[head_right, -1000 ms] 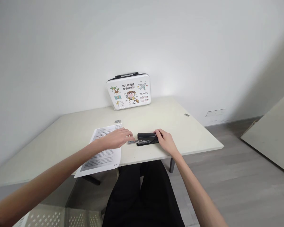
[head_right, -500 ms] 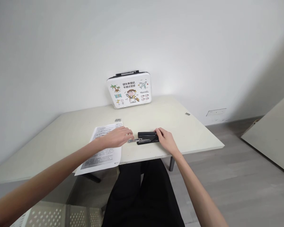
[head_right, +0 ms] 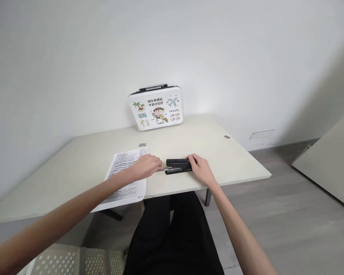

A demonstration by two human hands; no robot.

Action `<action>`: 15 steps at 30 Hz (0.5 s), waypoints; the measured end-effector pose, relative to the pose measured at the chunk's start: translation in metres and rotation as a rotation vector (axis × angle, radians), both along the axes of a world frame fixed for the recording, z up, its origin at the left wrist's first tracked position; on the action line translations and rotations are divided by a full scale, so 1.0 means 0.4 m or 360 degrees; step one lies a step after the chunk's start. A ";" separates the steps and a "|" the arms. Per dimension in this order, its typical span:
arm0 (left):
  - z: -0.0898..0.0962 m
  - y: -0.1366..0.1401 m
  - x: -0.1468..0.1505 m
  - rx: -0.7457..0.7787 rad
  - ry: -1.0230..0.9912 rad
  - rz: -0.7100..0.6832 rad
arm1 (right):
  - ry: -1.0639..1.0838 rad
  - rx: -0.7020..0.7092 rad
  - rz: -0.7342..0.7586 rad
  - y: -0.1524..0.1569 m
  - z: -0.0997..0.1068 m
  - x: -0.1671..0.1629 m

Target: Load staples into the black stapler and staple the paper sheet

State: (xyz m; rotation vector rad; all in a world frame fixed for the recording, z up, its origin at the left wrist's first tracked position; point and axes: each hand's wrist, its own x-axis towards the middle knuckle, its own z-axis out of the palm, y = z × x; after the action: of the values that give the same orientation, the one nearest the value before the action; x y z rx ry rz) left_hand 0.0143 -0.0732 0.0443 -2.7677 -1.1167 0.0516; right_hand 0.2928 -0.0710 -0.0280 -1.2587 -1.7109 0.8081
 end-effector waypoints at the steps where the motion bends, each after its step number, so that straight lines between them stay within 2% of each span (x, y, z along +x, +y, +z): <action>1: -0.003 -0.001 0.001 0.0028 0.0025 -0.0029 | -0.0004 -0.0003 -0.0003 -0.001 0.001 0.000; 8: -0.012 -0.006 0.000 0.0101 0.0087 -0.0162 | 0.0013 -0.0011 -0.0005 0.004 -0.003 0.002; 15: 0.007 -0.018 0.000 0.0016 -0.0110 -0.0054 | 0.0015 -0.0007 -0.0009 0.004 -0.003 0.002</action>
State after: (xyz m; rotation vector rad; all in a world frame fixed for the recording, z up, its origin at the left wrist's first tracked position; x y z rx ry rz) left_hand 0.0141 -0.0804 0.0470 -2.7985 -1.0823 -0.0539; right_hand 0.2935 -0.0693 -0.0291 -1.2600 -1.6981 0.8139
